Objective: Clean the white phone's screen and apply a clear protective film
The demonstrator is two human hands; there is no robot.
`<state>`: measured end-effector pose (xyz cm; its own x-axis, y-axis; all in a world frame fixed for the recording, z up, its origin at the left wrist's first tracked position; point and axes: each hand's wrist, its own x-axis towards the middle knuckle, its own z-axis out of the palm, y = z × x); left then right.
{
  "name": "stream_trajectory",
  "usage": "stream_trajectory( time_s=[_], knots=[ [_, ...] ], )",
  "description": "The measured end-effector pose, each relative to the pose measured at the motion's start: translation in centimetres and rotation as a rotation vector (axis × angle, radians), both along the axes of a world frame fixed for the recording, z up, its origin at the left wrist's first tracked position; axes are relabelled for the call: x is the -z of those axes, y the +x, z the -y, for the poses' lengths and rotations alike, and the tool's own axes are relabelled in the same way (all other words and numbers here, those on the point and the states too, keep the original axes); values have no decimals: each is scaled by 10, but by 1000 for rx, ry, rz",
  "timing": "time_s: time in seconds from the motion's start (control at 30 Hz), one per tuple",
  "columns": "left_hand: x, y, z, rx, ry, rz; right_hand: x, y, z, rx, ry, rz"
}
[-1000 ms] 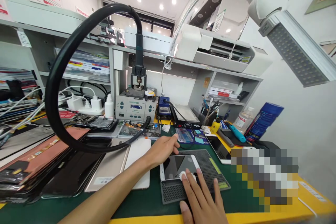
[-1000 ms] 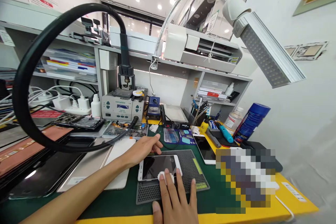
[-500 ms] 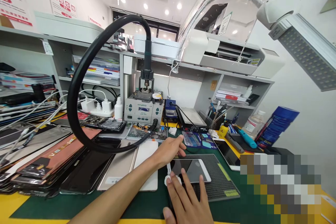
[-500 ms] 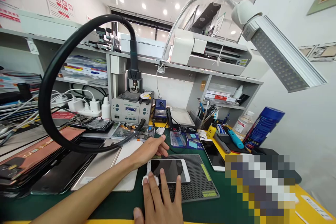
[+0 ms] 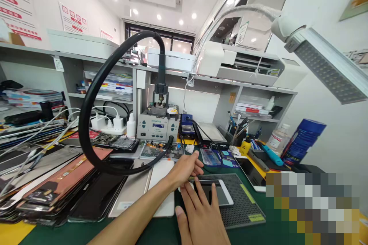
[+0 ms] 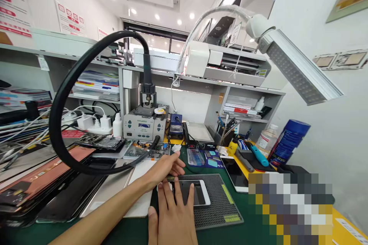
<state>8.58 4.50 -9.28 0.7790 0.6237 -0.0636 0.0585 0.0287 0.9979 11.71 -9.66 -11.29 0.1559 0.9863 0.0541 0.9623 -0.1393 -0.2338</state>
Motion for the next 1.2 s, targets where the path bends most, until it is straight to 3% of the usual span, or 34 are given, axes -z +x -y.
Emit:
stream_trajectory(
  time_s=[0.2, 0.47, 0.87, 1.03, 1.2],
  knots=[
    [3, 3, -2, -7, -28, 3, -23, -8, -4, 51, -73, -72],
    [8, 4, -5, -4, -33, 22, -16, 11, 4, 94, -17, -42],
    [17, 7, -10, 15, 1, 19, -3, 59, 34, 282, 43, 80],
    [13, 5, -8, 17, 11, 1, -5, 73, 42, 371, -22, -11],
    [13, 4, -6, 19, 17, -5, -4, 77, 49, 350, -14, -32]
  ],
)
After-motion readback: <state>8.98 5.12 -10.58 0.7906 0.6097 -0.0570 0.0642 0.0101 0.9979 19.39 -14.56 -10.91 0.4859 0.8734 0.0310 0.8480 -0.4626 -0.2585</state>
